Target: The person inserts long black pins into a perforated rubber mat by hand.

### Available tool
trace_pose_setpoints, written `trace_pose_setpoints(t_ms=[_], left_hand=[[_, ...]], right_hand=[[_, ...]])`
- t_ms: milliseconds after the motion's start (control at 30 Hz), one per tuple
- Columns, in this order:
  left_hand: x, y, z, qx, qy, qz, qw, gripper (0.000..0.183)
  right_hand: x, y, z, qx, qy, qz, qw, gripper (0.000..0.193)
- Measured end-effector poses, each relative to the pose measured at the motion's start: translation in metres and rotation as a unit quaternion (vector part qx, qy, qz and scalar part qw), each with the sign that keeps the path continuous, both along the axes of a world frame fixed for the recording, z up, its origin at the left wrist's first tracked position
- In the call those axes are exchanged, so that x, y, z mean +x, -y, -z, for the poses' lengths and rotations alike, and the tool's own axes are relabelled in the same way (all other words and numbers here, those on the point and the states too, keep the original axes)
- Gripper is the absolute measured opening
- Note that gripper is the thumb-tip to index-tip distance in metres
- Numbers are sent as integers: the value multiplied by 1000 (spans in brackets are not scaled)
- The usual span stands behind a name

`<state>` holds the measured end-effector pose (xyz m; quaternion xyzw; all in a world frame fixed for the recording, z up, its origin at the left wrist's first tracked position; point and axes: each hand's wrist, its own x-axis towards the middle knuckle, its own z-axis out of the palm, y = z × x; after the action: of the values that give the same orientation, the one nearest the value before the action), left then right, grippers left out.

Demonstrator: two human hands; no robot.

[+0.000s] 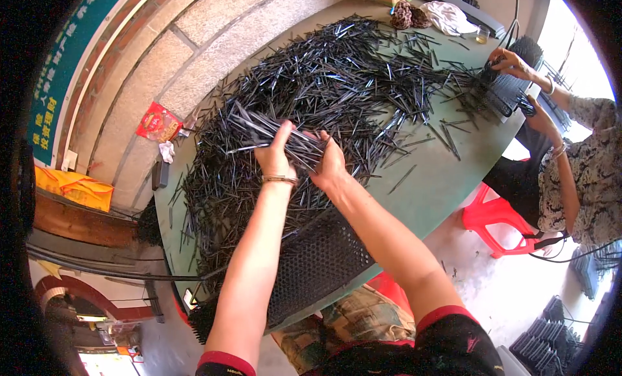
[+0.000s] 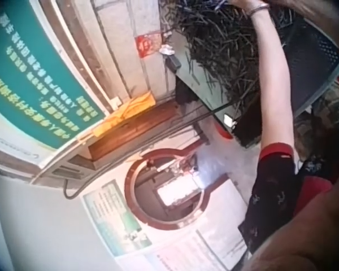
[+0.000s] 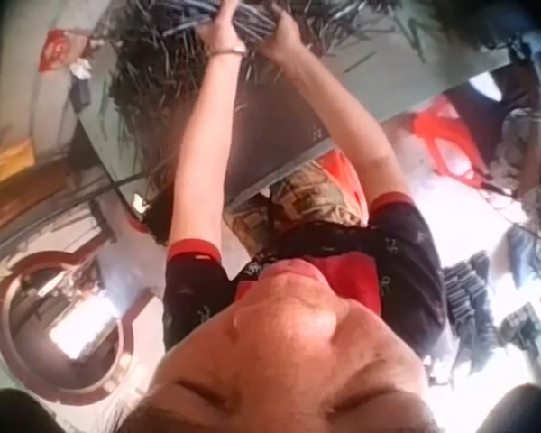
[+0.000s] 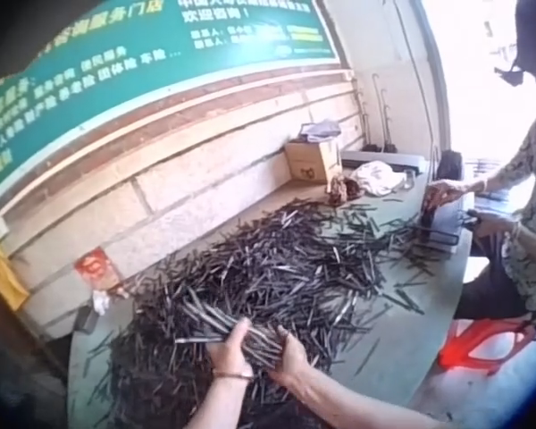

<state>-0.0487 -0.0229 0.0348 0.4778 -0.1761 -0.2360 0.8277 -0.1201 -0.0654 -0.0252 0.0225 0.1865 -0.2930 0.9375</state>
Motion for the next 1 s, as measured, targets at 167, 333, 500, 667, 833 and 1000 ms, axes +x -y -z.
trace_pose_setpoints(t_ms=[167, 333, 500, 667, 833, 1000], left_hand=[[13, -5, 1, -69, -63, 11, 996, 55], [5, -4, 0, -2, -17, -6, 1000, 50], [-4, -11, -4, -14, -20, 84, 996, 46], [8, -20, 15, 27, -60, 91, 994, 44], [5, -12, 10, 33, -174, 121, 977, 28], [22, -15, 21, 21, -144, 79, 986, 34]], right_hand=[[5, 0, 0, -41, -59, -10, 997, 39], [4, -16, -14, -2, -32, -10, 999, 44], [8, -12, -17, 76, -18, 15, 997, 35], [16, -17, -13, 66, -44, 15, 997, 30], [11, -13, -17, 65, -65, 61, 994, 27], [14, -17, -26, 42, -85, 45, 994, 26]])
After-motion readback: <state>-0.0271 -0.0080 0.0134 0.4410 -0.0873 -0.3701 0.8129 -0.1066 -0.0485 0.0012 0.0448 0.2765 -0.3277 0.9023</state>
